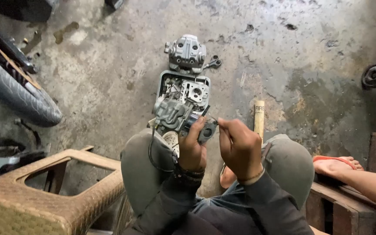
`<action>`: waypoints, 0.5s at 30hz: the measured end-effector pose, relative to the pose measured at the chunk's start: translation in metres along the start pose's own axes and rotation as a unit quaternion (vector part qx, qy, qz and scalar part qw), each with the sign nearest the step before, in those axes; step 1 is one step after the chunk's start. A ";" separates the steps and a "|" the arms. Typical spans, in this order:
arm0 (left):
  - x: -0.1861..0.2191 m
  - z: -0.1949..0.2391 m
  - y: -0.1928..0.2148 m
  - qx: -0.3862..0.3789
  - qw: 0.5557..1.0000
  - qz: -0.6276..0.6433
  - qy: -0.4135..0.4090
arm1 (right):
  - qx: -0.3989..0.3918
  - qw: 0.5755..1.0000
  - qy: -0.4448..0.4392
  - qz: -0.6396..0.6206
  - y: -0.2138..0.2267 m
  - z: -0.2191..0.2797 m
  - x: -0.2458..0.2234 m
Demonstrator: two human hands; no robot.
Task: The person is scraping old gasket material or residue from the surface of a motorcycle engine component using a small metal hand tool.
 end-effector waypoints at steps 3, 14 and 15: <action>0.014 0.008 0.000 0.042 0.999 0.008 0.012 | -0.018 0.999 -0.013 -0.045 0.001 0.015 0.008; 0.012 -0.008 0.010 0.032 0.999 0.022 0.030 | -0.065 0.995 -0.008 -0.071 -0.009 0.010 0.007; 0.012 -0.007 0.009 0.026 0.999 0.017 0.028 | -0.057 0.996 -0.003 -0.066 -0.011 0.008 0.007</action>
Point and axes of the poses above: each hand's wrist, its own z-axis away from the middle knuckle, its own y-axis out of the back of the hand, x = y × z, the point moved 2 cm from there along -z, towards the middle knuckle, and after that the axes turned 10 degrees about z, right-handed, at the moved point
